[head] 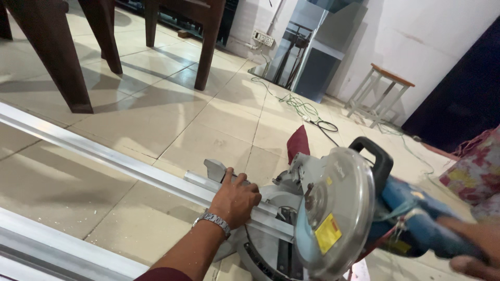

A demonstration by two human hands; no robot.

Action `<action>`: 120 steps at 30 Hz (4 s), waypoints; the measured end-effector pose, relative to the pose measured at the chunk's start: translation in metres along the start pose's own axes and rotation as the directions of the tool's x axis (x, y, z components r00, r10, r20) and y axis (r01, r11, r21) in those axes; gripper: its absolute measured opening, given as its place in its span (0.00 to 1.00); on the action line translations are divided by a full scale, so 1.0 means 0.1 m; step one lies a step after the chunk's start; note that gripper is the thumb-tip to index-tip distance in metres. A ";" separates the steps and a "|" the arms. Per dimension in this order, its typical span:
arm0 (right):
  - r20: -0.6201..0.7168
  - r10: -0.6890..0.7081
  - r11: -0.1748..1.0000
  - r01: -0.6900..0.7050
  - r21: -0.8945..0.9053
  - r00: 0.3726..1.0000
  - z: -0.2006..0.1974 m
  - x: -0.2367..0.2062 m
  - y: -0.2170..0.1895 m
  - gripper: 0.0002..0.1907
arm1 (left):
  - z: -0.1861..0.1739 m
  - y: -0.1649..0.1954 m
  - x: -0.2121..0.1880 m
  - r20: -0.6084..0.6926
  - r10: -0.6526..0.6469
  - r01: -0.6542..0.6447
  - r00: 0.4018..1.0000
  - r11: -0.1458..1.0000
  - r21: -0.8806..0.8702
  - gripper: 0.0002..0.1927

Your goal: The person uses a miter saw to cut several aluminum profiles into shorter pieces. They position each profile on the saw's base, lower the blade to cut, then remove and set aside the cut pieces. The process repeats for multiple profiles throughout the clip.

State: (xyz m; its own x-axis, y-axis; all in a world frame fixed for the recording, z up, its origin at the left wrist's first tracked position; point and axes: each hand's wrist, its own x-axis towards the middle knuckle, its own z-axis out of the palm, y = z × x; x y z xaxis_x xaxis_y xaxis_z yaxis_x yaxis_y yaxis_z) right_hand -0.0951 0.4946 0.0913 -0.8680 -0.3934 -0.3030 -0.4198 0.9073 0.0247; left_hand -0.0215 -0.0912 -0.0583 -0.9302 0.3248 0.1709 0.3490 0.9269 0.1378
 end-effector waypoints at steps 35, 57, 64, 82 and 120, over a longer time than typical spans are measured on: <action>-0.812 -0.030 0.999 -0.002 -0.039 0.583 -0.98 -0.09 -0.98 0.17 | 0.06 0.46 0.19 0.116 -0.058 0.038 0.992 0.986 0.165 0.21; -0.026 0.219 0.569 -0.106 0.815 0.975 2.19 -0.17 -3.13 0.16 | 0.24 0.46 -0.11 0.114 0.066 -0.103 0.991 0.929 0.355 0.33; -0.043 0.188 0.567 -0.072 0.821 0.981 2.20 -0.16 -3.20 0.17 | 0.52 0.32 -0.36 -0.078 0.218 -0.181 0.973 0.926 0.332 0.30; 0.045 0.240 -0.072 -0.028 0.997 0.970 3.12 0.04 -2.93 0.20 | 0.11 0.54 -0.35 0.071 0.072 -0.060 0.995 0.987 -0.150 0.29; 0.129 0.361 0.310 -0.249 0.918 0.924 2.74 -0.50 -2.72 0.19 | -0.03 1.64 -0.95 0.223 0.211 -0.101 0.952 0.901 -0.423 0.12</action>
State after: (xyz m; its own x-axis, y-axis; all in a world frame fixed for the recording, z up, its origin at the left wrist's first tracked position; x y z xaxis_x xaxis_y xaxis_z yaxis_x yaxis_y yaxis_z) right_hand 0.1348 0.3086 -0.1610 -0.9192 -0.0168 -0.3935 0.3293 0.5153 -0.7912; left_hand 0.1243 0.0291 -0.0493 -0.8369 0.5467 -0.0258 0.4560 0.7226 0.5195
